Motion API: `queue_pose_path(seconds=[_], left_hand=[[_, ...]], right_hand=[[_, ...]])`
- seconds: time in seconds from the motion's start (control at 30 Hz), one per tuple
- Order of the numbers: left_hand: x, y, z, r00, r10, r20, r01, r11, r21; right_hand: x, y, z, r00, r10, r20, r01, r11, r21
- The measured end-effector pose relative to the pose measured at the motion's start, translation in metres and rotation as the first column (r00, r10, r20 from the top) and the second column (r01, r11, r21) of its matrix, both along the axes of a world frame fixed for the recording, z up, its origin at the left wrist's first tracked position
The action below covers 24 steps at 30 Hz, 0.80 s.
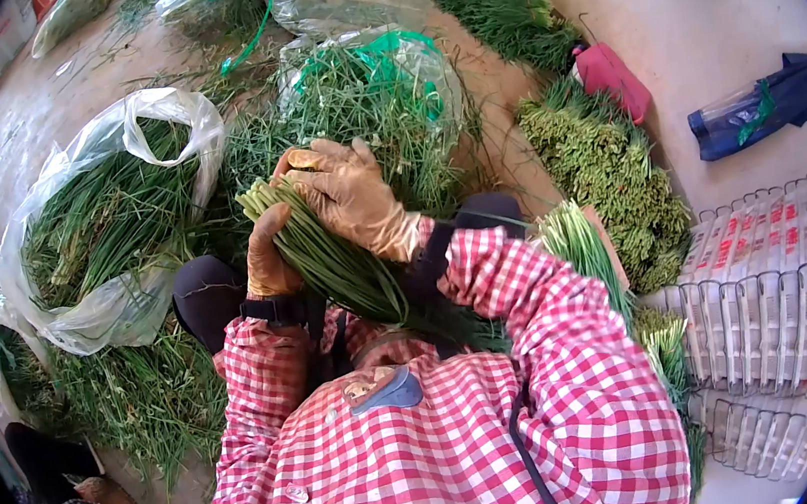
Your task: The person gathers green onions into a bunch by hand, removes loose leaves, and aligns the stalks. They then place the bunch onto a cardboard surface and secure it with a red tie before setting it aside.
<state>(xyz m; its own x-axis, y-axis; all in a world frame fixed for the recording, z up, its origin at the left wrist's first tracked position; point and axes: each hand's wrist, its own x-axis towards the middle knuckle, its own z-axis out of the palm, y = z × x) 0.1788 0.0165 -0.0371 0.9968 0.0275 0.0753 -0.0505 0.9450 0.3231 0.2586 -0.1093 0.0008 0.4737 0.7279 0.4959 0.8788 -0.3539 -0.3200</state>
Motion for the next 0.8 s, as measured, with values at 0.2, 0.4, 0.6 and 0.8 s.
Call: queue_pose_path(seconds=[0.2, 0.4, 0.6, 0.8], left_hand=[[0.009, -0.007, 0.02, 0.999, -0.032, -0.039, 0.042, 0.962, 0.269], [0.009, -0.01, 0.014, 0.979, 0.018, -0.202, 0.092, 0.851, 0.517], [-0.001, -0.013, 0.003, 0.939, 0.272, -0.212, -0.062, 0.738, 0.672], [-0.001, 0.016, 0.0, 0.903, 0.419, -0.094, -0.317, 0.798, 0.512]], right_hand=[[0.063, 0.031, 0.106, 0.981, 0.162, 0.103, -0.145, 0.978, -0.151], [0.03, 0.052, 0.065, 0.838, 0.081, -0.539, -0.517, 0.429, -0.74], [0.101, 0.045, 0.032, 0.955, 0.112, -0.275, -0.14, 0.987, -0.083], [0.053, -0.012, 0.096, 0.913, -0.08, -0.4, 0.064, 0.996, -0.054]])
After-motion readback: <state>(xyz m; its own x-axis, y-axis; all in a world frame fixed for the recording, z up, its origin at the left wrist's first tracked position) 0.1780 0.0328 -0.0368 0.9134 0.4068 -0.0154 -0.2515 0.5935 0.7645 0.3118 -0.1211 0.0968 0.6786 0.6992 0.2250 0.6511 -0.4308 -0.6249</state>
